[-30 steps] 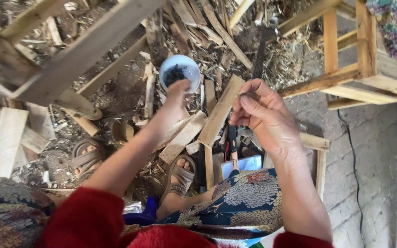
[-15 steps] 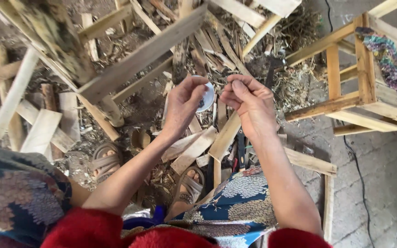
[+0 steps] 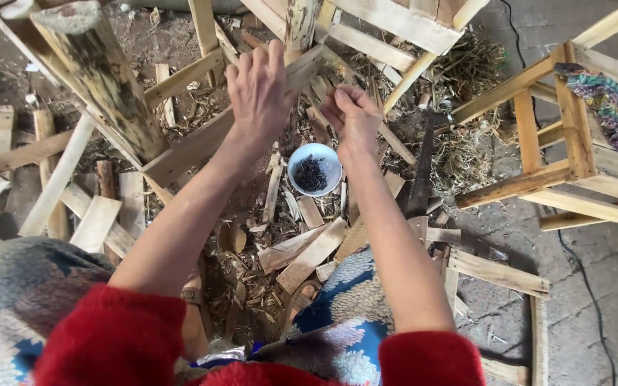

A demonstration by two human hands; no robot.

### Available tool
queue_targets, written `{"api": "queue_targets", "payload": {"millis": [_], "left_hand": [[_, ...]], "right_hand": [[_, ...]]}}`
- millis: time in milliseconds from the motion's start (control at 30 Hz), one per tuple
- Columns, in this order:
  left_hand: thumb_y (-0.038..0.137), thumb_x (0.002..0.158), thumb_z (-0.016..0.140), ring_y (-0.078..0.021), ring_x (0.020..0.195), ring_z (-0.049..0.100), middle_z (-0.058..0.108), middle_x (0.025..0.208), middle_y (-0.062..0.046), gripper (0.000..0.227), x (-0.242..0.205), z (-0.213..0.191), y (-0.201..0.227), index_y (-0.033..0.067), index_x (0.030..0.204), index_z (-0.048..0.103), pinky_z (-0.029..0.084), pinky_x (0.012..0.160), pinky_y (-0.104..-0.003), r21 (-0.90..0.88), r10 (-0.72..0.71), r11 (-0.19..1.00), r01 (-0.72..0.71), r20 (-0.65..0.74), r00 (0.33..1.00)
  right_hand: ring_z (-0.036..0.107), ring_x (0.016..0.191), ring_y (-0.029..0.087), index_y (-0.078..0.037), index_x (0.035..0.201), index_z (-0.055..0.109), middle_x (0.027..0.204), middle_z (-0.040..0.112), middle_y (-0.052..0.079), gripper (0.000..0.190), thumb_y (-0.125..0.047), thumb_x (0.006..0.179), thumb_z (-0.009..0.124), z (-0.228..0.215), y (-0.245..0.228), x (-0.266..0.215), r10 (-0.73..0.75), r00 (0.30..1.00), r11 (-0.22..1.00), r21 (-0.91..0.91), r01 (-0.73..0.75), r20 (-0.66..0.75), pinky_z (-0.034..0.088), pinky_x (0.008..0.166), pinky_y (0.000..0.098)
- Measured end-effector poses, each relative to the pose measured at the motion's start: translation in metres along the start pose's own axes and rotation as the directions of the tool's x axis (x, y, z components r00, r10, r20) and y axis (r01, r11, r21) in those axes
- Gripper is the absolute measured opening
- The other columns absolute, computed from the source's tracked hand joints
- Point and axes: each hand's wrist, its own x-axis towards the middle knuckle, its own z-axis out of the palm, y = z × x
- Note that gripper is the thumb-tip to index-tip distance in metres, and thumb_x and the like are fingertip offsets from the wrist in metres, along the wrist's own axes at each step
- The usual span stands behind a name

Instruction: The person sits on the ground among wooden stool frames and scrap wood, picks nails from a small bowl, positions a wooden board against a stool frame, and hammers nails to fasten the board in place.

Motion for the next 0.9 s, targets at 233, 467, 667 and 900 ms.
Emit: {"api": "queue_targets", "payload": {"millis": [233, 467, 667, 900], "left_hand": [[0.055, 0.08, 0.07, -0.0266, 0.07, 0.064, 0.062, 0.085, -0.016, 0.058, 0.022, 0.016, -0.007, 0.0033, 0.096, 0.049, 0.05, 0.052, -0.04, -0.043, -0.122, 0.99, 0.135, 0.224, 0.967], [0.062, 0.089, 0.056, -0.022, 0.05, 0.061, 0.063, 0.064, -0.009, 0.056, 0.019, 0.014, 0.001, 0.0061, 0.09, 0.049, 0.045, 0.041, -0.038, -0.02, -0.188, 0.979, 0.202, 0.288, 0.939], [0.028, 0.086, 0.067, -0.0234, 0.053, 0.063, 0.065, 0.069, -0.009, 0.029, 0.017, 0.018, -0.001, 0.0064, 0.091, 0.048, 0.048, 0.043, -0.039, -0.004, -0.118, 0.993, 0.12, 0.138, 0.983], [0.021, 0.09, 0.067, -0.0232, 0.062, 0.062, 0.061, 0.082, -0.013, 0.029, 0.019, 0.026, 0.0, 0.0022, 0.095, 0.045, 0.05, 0.044, -0.035, -0.124, -0.087, 0.988, 0.097, 0.083, 0.993]], "right_hand": [[0.068, 0.066, 0.017, -0.007, 0.089, 0.064, 0.082, 0.07, 0.008, 0.006, -0.006, 0.083, 0.065, 0.022, 0.017, 0.015, -0.077, 0.994, 0.997, 0.023, 0.078, -0.072, 0.052, 0.045, 0.0295], [0.066, 0.068, 0.015, -0.01, 0.086, 0.071, 0.083, 0.071, 0.007, 0.007, -0.005, 0.081, 0.071, 0.031, 0.04, 0.043, -0.225, 0.97, 0.96, 0.15, 0.238, -0.095, 0.056, 0.058, 0.0257], [0.066, 0.068, 0.013, -0.009, 0.082, 0.07, 0.082, 0.071, 0.006, 0.007, -0.006, 0.077, 0.07, 0.037, 0.062, 0.059, -0.26, 0.945, 0.964, 0.008, 0.267, -0.197, 0.057, 0.061, 0.0264], [0.061, 0.063, 0.012, -0.005, 0.084, 0.067, 0.075, 0.067, 0.006, 0.005, -0.002, 0.082, 0.063, 0.042, 0.07, 0.059, -0.251, 0.951, 0.955, 0.114, 0.274, -0.183, 0.054, 0.057, 0.025]]}}
